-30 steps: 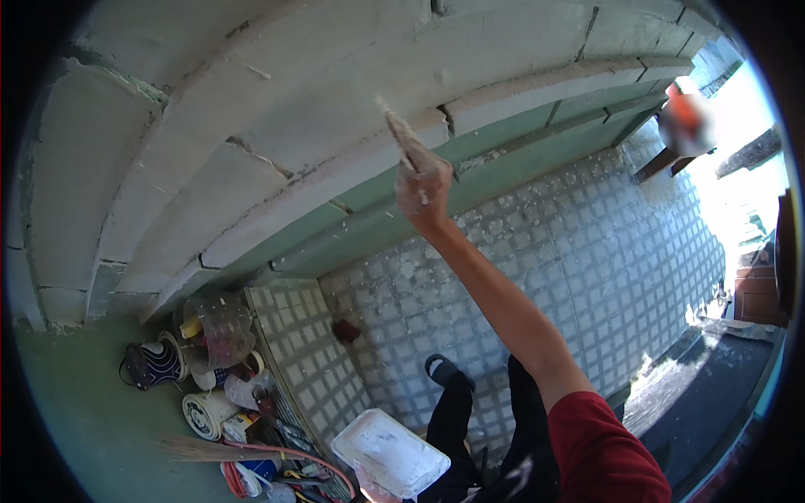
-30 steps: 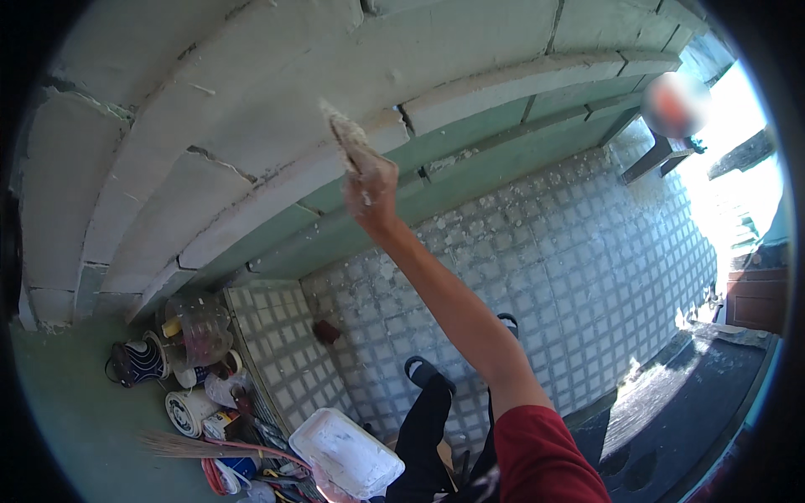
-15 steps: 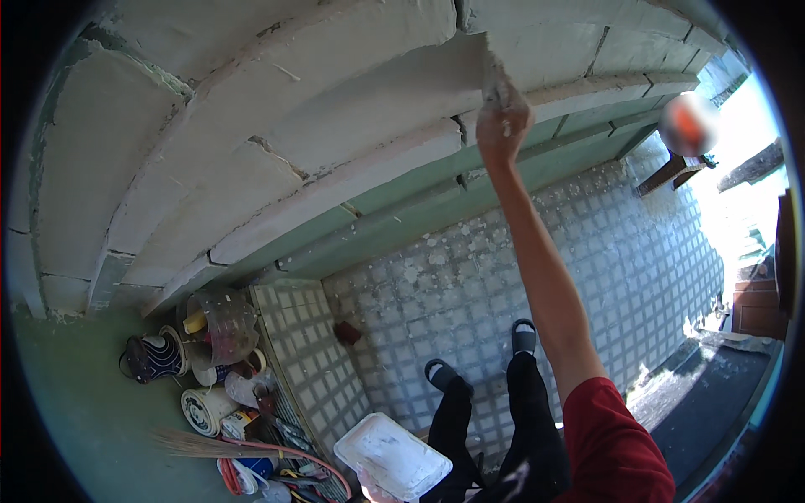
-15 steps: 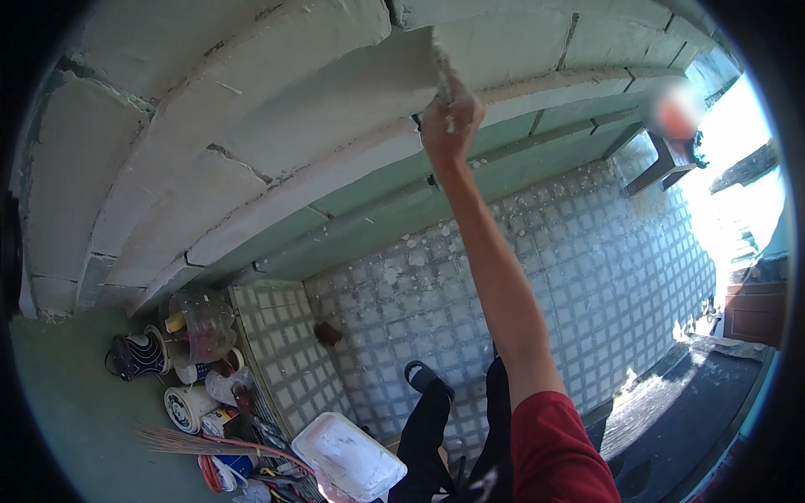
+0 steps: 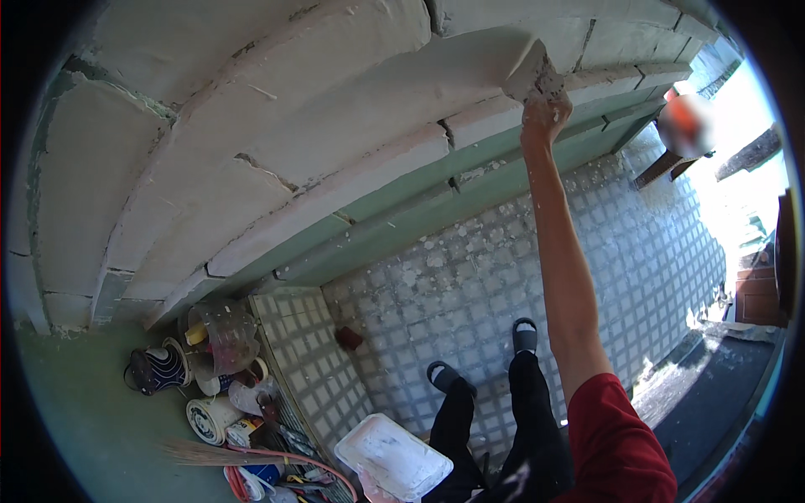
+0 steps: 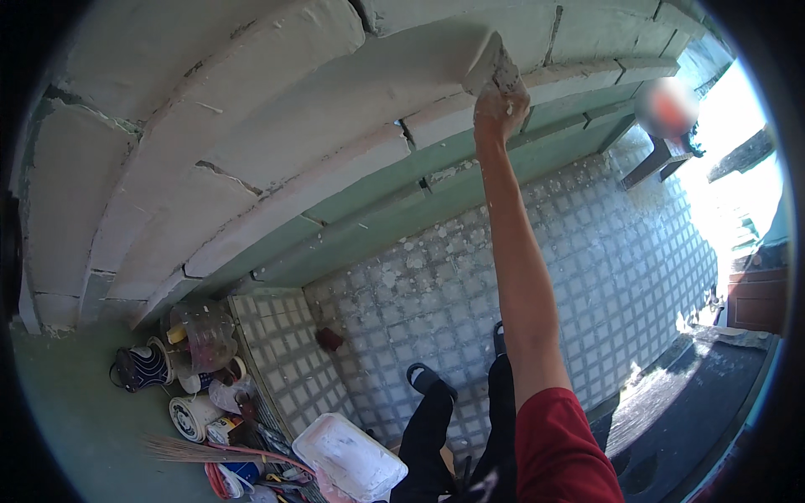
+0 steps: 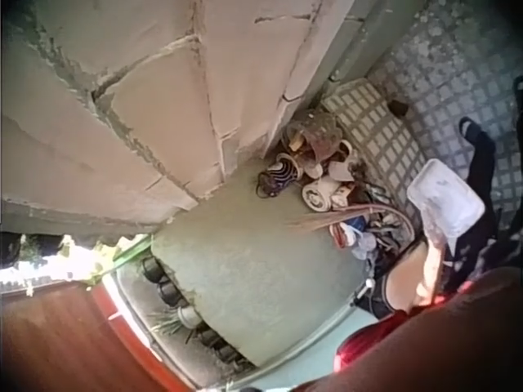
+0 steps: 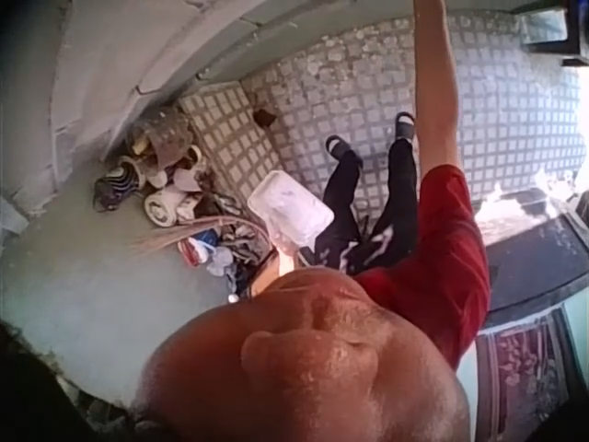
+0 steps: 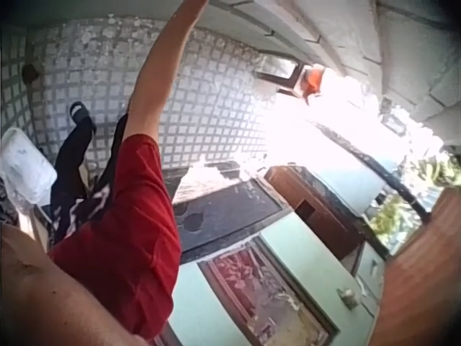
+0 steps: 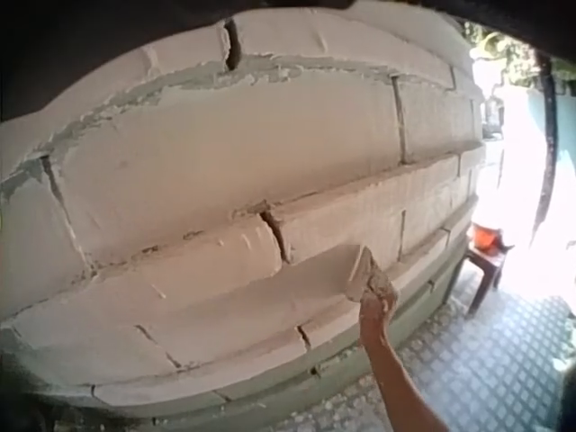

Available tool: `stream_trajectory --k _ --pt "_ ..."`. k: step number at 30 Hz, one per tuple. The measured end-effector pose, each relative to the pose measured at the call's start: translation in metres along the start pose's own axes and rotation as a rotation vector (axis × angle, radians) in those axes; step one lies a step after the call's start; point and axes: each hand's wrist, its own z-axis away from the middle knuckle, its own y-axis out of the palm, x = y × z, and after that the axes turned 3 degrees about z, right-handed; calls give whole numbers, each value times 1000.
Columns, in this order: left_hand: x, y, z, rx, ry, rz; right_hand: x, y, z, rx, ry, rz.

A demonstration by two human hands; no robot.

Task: Applying plaster or filler to gaps in the ceiling structure using a spatula.

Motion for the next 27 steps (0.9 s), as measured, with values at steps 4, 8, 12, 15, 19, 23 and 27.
stream_trajectory --k 4,8,12,15,19,23,27 --pt "4 -20 8 122 295 -576 70 17 19 176 -214 218" --pt "-4 6 0 80 182 -443 164 26 52 637 -241 -40" --pt "-9 -29 -11 29 195 -470 159 17 77 832 -266 -27" --pt "-2 0 0 224 344 -708 93 -4 40 409 56 -106" --pt "8 10 -1 187 293 -640 -31 -20 -17 -72 -88 -37" --pt "3 2 5 172 347 -629 27 10 11 -9 -153 157" --pt "-4 27 4 67 218 -566 102 23 56 408 -336 -220"
